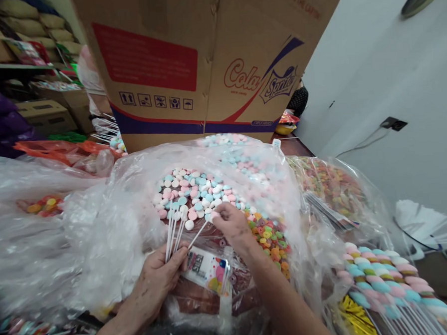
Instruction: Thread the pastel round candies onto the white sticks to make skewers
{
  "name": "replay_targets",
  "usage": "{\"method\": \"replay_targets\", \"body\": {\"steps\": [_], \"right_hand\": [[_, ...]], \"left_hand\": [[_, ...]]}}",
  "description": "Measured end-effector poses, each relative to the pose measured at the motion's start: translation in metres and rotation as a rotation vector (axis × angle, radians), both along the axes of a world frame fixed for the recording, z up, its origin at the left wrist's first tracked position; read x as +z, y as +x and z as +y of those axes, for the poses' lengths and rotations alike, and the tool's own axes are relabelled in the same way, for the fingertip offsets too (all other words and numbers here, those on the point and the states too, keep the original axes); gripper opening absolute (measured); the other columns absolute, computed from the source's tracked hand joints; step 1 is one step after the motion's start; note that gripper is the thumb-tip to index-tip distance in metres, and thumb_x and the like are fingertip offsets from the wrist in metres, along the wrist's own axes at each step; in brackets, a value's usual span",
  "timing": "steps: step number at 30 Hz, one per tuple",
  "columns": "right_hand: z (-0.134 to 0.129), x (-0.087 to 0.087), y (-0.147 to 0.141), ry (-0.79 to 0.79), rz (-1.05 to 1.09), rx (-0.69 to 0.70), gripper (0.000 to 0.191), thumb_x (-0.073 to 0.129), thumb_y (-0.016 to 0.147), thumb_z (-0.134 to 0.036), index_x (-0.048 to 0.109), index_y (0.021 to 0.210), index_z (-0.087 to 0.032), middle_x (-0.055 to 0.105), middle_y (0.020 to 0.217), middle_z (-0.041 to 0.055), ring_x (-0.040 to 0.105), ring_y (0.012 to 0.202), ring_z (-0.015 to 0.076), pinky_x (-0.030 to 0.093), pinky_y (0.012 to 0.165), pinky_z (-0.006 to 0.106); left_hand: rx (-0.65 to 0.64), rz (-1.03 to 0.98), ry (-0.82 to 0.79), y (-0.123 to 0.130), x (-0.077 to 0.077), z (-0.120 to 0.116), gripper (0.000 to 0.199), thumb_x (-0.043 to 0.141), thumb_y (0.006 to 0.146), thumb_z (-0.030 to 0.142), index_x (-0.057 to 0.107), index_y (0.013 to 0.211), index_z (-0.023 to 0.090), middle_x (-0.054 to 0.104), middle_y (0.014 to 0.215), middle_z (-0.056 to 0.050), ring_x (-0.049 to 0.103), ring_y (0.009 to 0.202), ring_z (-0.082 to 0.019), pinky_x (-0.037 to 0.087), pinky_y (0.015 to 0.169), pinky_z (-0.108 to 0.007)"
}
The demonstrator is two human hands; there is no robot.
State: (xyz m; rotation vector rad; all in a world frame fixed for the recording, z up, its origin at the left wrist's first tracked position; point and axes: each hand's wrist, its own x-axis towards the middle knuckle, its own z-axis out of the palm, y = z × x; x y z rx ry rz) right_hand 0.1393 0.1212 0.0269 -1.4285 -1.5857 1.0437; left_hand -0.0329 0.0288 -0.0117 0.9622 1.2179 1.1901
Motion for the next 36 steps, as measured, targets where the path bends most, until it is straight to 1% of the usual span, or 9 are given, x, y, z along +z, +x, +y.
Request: {"method": "replay_targets", "body": {"steps": [3,5,7,15,20,23,26,31,36], "right_hand": [[-0.004,0.016,0.019,-0.179,0.508,-0.08,0.022,0.071,0.063,-0.028,0.061,0.08,-0.017,0.065,0.07,0.0008,0.057,0.062,0.0121,0.043,0.057,0.024],[-0.008,0.024,0.026,-0.23,0.65,-0.069,0.024,0.074,0.059,-0.025,0.064,0.078,-0.015,0.069,0.074,0.004,0.06,0.066,0.0128,0.044,0.059,0.023],[-0.012,0.028,0.028,-0.255,0.689,-0.07,0.023,0.076,0.057,-0.023,0.066,0.076,-0.015,0.07,0.074,0.0045,0.06,0.065,0.0123,0.045,0.059,0.023],[-0.018,0.024,0.018,-0.254,0.703,-0.08,0.025,0.08,0.057,-0.024,0.071,0.078,-0.015,0.071,0.078,0.0038,0.059,0.065,0.0109,0.046,0.058,0.021],[-0.02,0.021,0.014,-0.244,0.681,-0.065,0.024,0.08,0.059,-0.028,0.07,0.077,-0.016,0.068,0.073,0.002,0.058,0.062,0.0108,0.046,0.055,0.022],[-0.022,0.019,0.012,-0.202,0.619,-0.07,0.023,0.079,0.063,-0.031,0.071,0.079,-0.017,0.066,0.067,0.0,0.058,0.06,0.0117,0.046,0.055,0.023],[-0.025,0.017,0.011,-0.111,0.481,-0.078,0.025,0.076,0.068,-0.035,0.073,0.086,-0.019,0.064,0.062,-0.0016,0.057,0.059,0.0125,0.046,0.055,0.024],[-0.028,0.01,0.012,0.019,0.215,-0.075,0.029,0.069,0.075,-0.037,0.076,0.099,-0.021,0.068,0.067,-0.0008,0.061,0.061,0.0142,0.049,0.057,0.026],[-0.029,0.0,0.008,0.049,0.237,-0.062,0.028,0.068,0.076,-0.036,0.076,0.101,-0.026,0.073,0.079,-0.0001,0.065,0.062,0.0169,0.054,0.062,0.031]], "left_hand": [[-0.019,0.159,0.073,-0.001,0.001,0.0,0.027,0.056,0.084,0.04,0.068,0.078,0.017,0.051,0.057,0.004,0.042,0.051,-0.011,0.029,0.048,-0.021],[-0.041,0.238,0.107,-0.001,0.004,0.001,0.027,0.056,0.083,0.039,0.07,0.078,0.017,0.052,0.058,0.003,0.047,0.056,-0.013,0.034,0.053,-0.023],[-0.068,0.286,0.111,-0.001,0.005,0.001,0.027,0.057,0.082,0.039,0.072,0.079,0.017,0.054,0.059,0.003,0.05,0.059,-0.016,0.037,0.057,-0.025],[-0.035,0.34,0.09,0.0,0.003,-0.001,0.031,0.055,0.082,0.043,0.074,0.086,0.019,0.061,0.063,0.001,0.054,0.063,-0.018,0.042,0.06,-0.027],[-0.019,0.358,0.096,0.0,0.002,0.0,0.031,0.056,0.083,0.043,0.075,0.089,0.02,0.066,0.067,0.001,0.057,0.065,-0.019,0.043,0.062,-0.027],[-0.004,0.361,0.086,0.0,0.002,0.0,0.033,0.056,0.082,0.044,0.075,0.091,0.019,0.067,0.067,0.0,0.057,0.065,-0.019,0.043,0.062,-0.028],[0.012,0.369,0.07,0.001,0.004,-0.002,0.036,0.054,0.081,0.045,0.075,0.093,0.018,0.066,0.066,-0.001,0.057,0.064,-0.02,0.044,0.061,-0.029],[0.01,0.403,0.101,0.003,0.013,-0.005,0.034,0.051,0.082,0.042,0.073,0.091,0.019,0.064,0.066,-0.001,0.055,0.063,-0.02,0.042,0.061,-0.03],[0.031,0.36,0.112,0.006,0.015,-0.006,0.028,0.053,0.083,0.041,0.071,0.082,0.02,0.058,0.059,0.001,0.053,0.058,-0.019,0.04,0.057,-0.028]]}}
